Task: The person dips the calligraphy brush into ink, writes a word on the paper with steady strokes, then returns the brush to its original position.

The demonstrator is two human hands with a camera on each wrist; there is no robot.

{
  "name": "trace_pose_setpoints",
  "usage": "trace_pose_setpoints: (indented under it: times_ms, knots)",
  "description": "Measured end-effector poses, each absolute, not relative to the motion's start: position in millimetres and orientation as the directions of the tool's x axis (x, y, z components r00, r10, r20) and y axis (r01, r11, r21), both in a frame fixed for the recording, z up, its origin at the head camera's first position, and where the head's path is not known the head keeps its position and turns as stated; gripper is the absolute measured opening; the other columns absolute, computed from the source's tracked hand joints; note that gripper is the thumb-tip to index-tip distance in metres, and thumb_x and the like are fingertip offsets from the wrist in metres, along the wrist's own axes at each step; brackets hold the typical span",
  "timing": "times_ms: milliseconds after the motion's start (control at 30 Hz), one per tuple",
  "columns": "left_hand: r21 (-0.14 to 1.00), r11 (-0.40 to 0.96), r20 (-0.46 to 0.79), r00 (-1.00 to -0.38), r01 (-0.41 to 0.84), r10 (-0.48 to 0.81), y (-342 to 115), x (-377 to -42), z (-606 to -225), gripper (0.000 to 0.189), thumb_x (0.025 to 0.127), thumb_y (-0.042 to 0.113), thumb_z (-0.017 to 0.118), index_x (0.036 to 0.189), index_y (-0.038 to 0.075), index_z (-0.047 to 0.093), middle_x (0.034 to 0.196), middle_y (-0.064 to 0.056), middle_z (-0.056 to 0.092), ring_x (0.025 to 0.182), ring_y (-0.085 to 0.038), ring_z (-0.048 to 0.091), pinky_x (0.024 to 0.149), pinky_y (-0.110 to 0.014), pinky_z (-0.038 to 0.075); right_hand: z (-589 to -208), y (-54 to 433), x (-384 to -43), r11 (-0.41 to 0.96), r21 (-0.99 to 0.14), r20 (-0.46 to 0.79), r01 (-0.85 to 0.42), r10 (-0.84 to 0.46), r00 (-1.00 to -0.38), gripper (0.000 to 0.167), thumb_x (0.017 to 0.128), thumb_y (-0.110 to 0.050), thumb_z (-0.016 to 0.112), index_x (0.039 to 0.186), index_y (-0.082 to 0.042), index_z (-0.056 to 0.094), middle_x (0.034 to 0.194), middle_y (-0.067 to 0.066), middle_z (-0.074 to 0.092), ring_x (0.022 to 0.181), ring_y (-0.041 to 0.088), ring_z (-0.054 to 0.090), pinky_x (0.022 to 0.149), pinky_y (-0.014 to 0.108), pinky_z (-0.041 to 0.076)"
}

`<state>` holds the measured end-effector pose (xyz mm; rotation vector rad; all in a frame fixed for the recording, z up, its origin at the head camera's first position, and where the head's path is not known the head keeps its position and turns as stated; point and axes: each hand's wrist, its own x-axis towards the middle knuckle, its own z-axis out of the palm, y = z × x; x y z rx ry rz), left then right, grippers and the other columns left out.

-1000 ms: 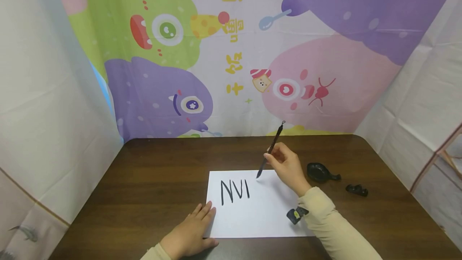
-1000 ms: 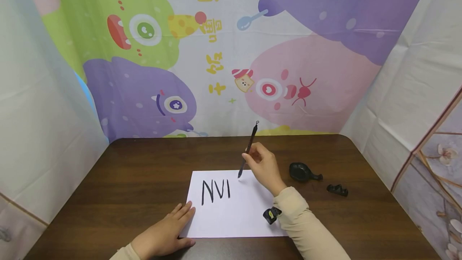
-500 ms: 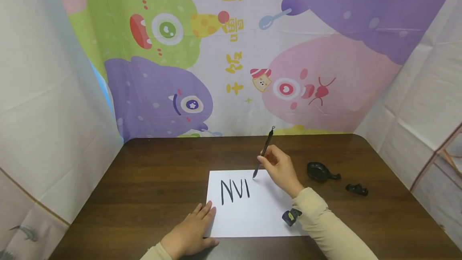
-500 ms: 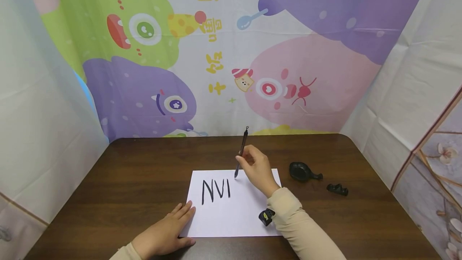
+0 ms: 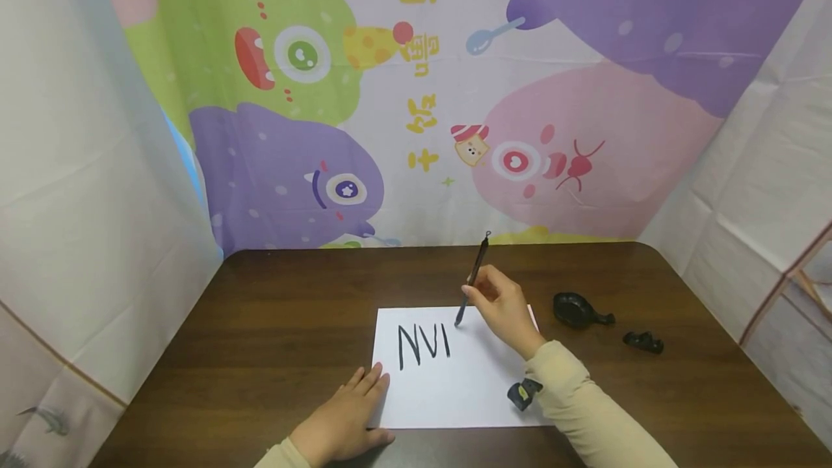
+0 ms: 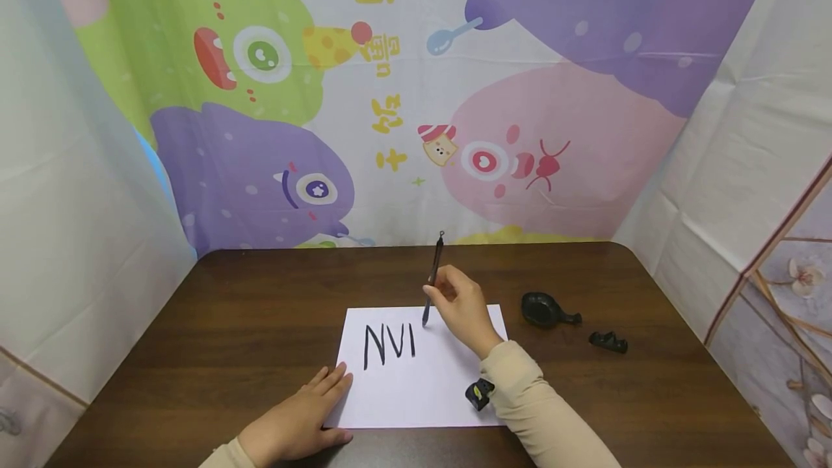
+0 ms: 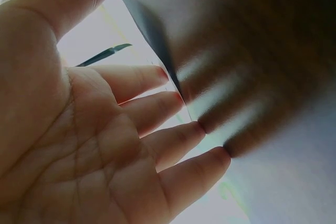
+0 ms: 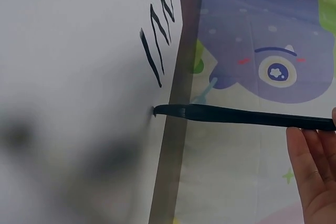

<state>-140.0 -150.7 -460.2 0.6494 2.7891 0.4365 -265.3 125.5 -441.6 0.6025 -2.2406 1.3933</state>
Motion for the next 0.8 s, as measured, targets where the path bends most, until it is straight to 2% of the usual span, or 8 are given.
trace_pose_setpoints:
  times_ms: [500, 800]
  knots:
    - [0.343, 0.854, -0.16, -0.871, 0.391, 0.464, -149.6, -139.0, -458.6, 0.082, 0.083, 0.043, 0.074, 0.144, -0.003, 0.043, 0.155, -0.025, 0.035, 0.14, -0.05, 0.033, 0.105, -0.067, 0.036, -441.9, 126.8, -258.9, 0.412, -0.723, 0.544, -0.554, -0.155, -0.825, 0.011, 0.088, -0.013, 0.073, 0.093, -0.009, 0.063, 0.082, 0.003, 0.069, 0.075, 0.007, 0.062, 0.068, 0.022, 0.055]
    - [0.342, 0.854, -0.153, -0.873, 0.392, 0.463, -149.5, -138.4, -458.8, 0.082, 0.082, 0.042, 0.074, 0.143, -0.004, 0.044, 0.155, -0.025, 0.035, 0.14, -0.049, 0.034, 0.104, -0.068, 0.036, -442.6, 127.3, -256.0, 0.353, -0.762, 0.52, -0.542, -0.163, -0.838, 0.012, 0.088, -0.014, 0.072, 0.094, -0.008, 0.064, 0.084, 0.006, 0.07, 0.073, 0.01, 0.067, 0.069, 0.022, 0.058]
